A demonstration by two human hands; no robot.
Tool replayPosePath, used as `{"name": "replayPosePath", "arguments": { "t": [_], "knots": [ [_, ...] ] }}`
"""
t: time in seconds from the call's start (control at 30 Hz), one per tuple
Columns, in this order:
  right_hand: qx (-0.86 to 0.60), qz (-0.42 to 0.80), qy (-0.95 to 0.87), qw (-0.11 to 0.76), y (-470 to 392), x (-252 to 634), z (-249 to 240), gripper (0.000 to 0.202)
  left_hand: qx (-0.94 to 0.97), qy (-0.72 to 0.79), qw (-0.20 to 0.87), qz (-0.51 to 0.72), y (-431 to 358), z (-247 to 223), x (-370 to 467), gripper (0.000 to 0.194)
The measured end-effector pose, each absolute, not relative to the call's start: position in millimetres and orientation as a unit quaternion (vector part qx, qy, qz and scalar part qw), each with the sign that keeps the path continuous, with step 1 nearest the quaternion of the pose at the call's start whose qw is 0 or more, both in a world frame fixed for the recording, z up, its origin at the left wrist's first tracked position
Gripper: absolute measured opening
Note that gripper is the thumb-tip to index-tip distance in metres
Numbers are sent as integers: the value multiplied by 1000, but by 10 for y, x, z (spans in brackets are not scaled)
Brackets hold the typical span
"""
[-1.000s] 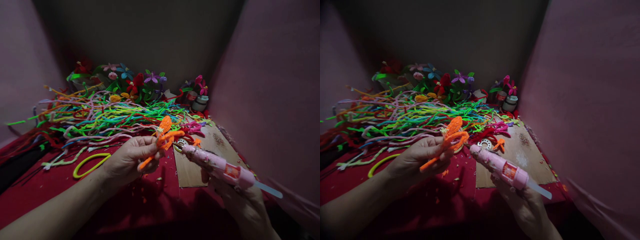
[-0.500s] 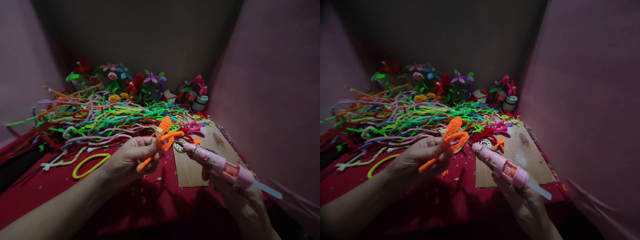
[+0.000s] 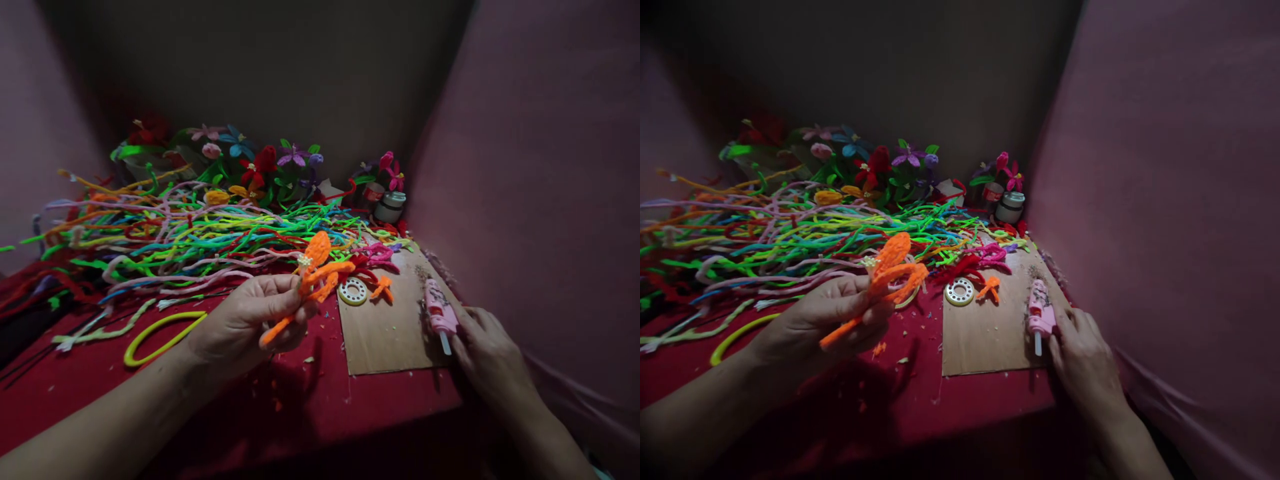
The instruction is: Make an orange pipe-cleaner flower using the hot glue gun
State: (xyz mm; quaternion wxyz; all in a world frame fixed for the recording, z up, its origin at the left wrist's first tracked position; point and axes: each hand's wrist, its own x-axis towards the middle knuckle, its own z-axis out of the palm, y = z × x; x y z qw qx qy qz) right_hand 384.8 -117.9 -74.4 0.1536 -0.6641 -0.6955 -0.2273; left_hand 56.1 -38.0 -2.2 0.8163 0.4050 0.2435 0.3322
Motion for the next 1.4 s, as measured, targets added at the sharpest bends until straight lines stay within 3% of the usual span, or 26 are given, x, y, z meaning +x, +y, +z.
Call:
{"name": "replayPosePath", "arguments": {
  "t": [0.27, 0.33, 0.4, 0.47, 0.6, 0.7, 0.77, 1.07, 1.4],
  "knots": [
    [-668, -160, -716, 123, -1072, 4094, -774, 34, 407, 239, 816, 333, -368, -59, 561, 21],
    [-657, -153, -721, 160, -1094, 3989, -660, 32, 405, 232, 818, 336, -370, -62, 563, 20],
    [-661, -127, -691, 265, -1142, 3713, -513, 31, 401, 229, 821, 336, -380, -56, 567, 20],
    [-651, -3, -633, 419, -1183, 3299, -390, 23, 397, 227, 824, 334, -395, -46, 573, 21],
    [-529, 487, -464, 518, -1098, 2464, -292, 28, 393, 228, 825, 335, -426, -41, 584, 21],
    [-382, 622, -317, 606, -929, 2135, -257, 22, 390, 233, 827, 330, -437, -63, 588, 19],
    [-327, 670, -286, 603, -843, 2049, -228, 13, 391, 239, 828, 322, -437, -85, 588, 20],
    [-297, 680, -243, 625, -777, 1980, -273, 6, 424, 254, 805, 327, -455, -86, 625, 16],
    [-384, 454, -301, 746, -981, 2197, -120, 5, 557, 326, 628, 435, -524, 31, 632, 12]
  ]
}}
